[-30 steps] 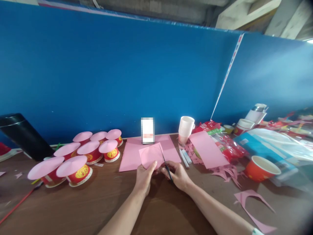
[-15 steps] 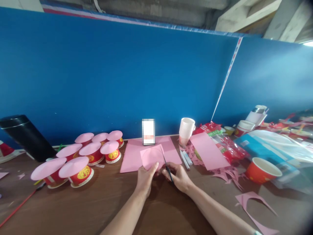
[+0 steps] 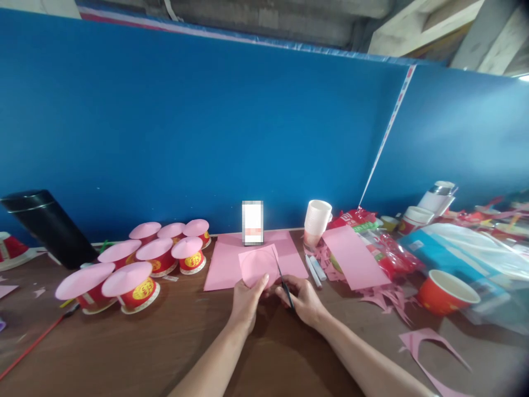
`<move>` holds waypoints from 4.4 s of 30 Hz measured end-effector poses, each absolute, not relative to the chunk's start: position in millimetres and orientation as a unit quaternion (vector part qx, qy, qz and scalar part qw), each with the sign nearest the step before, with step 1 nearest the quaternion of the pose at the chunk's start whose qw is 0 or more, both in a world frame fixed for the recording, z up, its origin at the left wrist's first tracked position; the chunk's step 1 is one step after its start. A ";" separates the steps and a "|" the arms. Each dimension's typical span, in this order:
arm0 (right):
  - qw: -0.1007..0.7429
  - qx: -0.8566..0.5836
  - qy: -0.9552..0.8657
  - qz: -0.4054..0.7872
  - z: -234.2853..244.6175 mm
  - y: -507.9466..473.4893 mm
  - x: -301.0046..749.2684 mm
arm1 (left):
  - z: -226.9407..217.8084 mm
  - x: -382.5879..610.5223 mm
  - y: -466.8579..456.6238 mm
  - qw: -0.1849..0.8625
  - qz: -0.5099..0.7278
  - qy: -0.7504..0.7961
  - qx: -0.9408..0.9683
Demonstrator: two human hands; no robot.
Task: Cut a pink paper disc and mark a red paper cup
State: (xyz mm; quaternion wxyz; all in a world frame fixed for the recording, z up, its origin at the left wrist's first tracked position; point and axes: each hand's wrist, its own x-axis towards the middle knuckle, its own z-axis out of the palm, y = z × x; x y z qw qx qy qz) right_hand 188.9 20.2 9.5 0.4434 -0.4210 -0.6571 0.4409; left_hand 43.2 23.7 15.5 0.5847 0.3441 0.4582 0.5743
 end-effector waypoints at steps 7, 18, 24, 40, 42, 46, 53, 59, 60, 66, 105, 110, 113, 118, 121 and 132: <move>0.438 -0.423 -0.663 0.435 12.0 19.0 189.2 | 12.6 42.3 24.9 0.583 0.575 0.455 0.349; 0.452 -0.409 -0.645 0.461 10.6 19.7 188.1 | 9.7 42.8 27.3 0.583 0.578 0.456 0.344; 0.449 -0.416 -0.643 0.460 10.2 19.9 187.7 | 9.3 42.5 26.5 0.582 0.576 0.456 0.349; 0.436 -0.437 -0.636 0.463 7.2 19.9 187.5 | 7.7 42.5 28.3 0.576 0.585 0.459 0.340; 0.439 -0.441 -0.635 0.458 6.0 19.8 187.2 | 9.1 42.8 27.7 0.576 0.590 0.454 0.339; 0.451 -0.428 -0.623 0.475 4.1 20.4 187.0 | 14.5 43.4 23.8 0.582 0.566 0.475 0.341; 0.468 -0.413 -0.627 0.467 6.1 21.3 189.2 | 22.2 43.7 17.8 0.577 0.559 0.478 0.355; 0.473 -0.427 -0.619 0.459 5.2 22.0 189.0 | 14.1 41.5 20.8 0.578 0.546 0.482 0.369; 0.474 -0.431 -0.617 0.458 4.6 22.3 188.7 | 12.4 41.3 21.1 0.577 0.545 0.481 0.371; 0.489 -0.453 -0.580 0.469 2.2 26.8 189.0 | 9.0 41.5 24.3 0.572 0.570 0.477 0.349; 0.451 -0.425 -0.657 0.428 7.6 17.0 187.8 | 11.1 40.2 27.5 0.621 0.616 0.394 0.284; 0.449 -0.420 -0.661 0.430 6.2 18.3 188.5 | 8.8 40.7 28.2 0.620 0.616 0.391 0.289; 0.457 -0.425 -0.647 0.437 3.0 19.4 188.7 | 8.2 40.7 28.3 0.620 0.617 0.392 0.285; 0.459 -0.421 -0.634 0.459 1.9 19.5 189.3 | 8.1 40.0 27.6 0.616 0.621 0.392 0.285; 0.461 -0.419 -0.626 0.468 2.6 19.5 189.3 | 9.0 39.5 26.8 0.616 0.621 0.392 0.284; 0.493 -0.430 -0.590 0.474 2.0 21.4 185.3 | 10.9 33.9 30.9 0.652 0.631 0.350 0.234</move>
